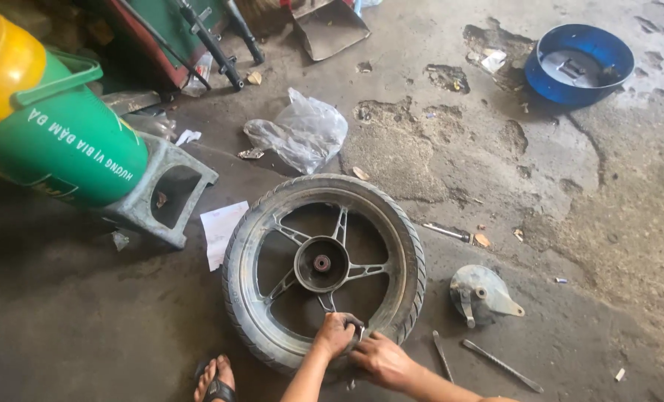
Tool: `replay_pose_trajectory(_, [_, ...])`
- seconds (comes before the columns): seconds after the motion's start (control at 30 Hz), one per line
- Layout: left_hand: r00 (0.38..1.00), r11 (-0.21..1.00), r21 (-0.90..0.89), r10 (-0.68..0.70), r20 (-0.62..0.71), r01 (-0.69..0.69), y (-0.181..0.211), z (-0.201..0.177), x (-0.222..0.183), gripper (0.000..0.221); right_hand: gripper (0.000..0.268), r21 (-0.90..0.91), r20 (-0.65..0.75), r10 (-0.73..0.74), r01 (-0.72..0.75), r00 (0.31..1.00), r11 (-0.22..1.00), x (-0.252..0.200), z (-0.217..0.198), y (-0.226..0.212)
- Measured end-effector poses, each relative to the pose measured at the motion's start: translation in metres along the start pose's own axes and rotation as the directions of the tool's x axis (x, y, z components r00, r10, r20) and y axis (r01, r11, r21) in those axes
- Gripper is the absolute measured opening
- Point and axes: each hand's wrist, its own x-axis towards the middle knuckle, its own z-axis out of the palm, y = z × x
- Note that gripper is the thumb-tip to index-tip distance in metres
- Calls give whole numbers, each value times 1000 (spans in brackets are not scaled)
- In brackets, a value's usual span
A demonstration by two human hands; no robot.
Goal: Using tire levers to remove a motorcycle tire from its rim.
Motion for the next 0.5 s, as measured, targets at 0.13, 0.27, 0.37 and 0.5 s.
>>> replay_pose_trajectory(0.13, [1000,999,41,-12,7,11,16,-5,-7,26,21,499,-83,809,-678,582,539,17,-23,-1])
replay_pose_trajectory(0.27, [1000,999,15,-29,-2,29,17,-8,-7,26,17,613,-56,897,-694,438,377,6,-17,20])
replay_pose_trajectory(0.37, [999,998,40,46,11,-46,9,-5,-2,25,18,215,-239,271,-222,932,951,0,-8,-2])
replay_pose_trajectory(0.5, [999,999,42,-27,22,26,10,-3,-7,26,15,159,-84,334,-318,939,935,-9,16,22])
